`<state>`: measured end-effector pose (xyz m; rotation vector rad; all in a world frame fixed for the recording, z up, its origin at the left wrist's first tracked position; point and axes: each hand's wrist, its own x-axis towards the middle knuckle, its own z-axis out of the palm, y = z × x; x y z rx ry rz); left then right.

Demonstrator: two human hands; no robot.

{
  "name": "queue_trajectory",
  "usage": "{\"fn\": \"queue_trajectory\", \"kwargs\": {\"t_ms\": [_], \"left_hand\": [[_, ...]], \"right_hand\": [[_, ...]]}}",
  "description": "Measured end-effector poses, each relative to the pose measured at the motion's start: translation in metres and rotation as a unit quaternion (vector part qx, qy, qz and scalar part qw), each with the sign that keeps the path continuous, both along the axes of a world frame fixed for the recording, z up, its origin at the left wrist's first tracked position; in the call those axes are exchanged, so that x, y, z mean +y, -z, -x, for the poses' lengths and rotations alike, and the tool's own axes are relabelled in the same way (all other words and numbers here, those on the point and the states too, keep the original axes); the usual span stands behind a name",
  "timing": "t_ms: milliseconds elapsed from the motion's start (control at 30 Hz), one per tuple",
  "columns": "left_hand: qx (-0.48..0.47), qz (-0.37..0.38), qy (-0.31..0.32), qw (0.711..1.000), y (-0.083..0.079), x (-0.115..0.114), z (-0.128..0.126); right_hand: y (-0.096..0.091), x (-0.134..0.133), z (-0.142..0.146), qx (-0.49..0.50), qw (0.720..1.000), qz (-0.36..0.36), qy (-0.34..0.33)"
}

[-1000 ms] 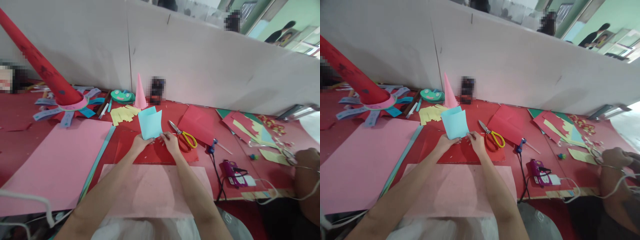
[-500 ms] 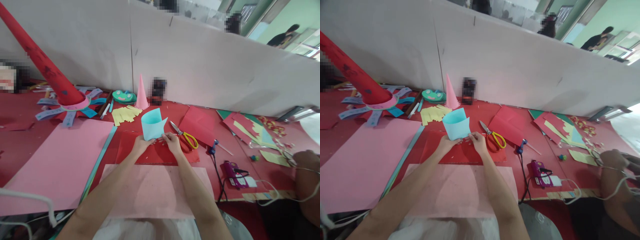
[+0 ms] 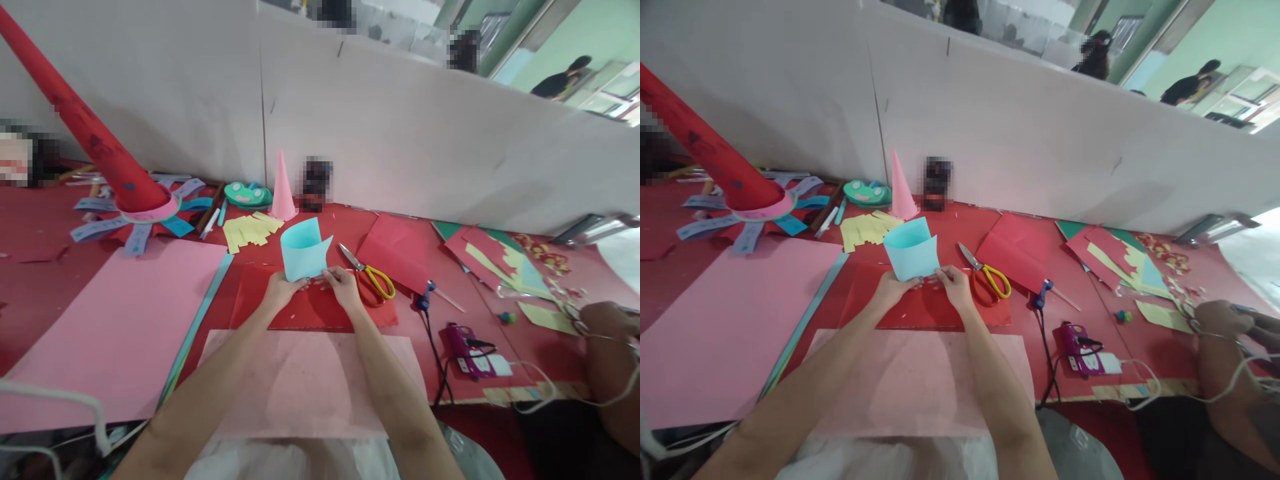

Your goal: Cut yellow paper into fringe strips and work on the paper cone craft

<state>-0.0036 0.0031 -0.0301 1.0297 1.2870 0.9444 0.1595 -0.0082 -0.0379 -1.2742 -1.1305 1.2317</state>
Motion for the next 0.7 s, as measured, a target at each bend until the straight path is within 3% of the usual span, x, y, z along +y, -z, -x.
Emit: {"fn": "queue_trajectory", "kwargs": {"t_ms": [500,700], "left_hand": [[-0.027,0.006,0.008,1.000,0.0045,0.0012,-0.0007],[-0.040,0.025,-0.026,0.999,0.0039,0.0010,-0.0029]], "right_hand": [[0.0014,0.0002,0.0001,0.013,1.000,-0.001,-0.013],[0.0016,-0.0001,0.0012,0.021,1.000,0.007,-0.022]]}}
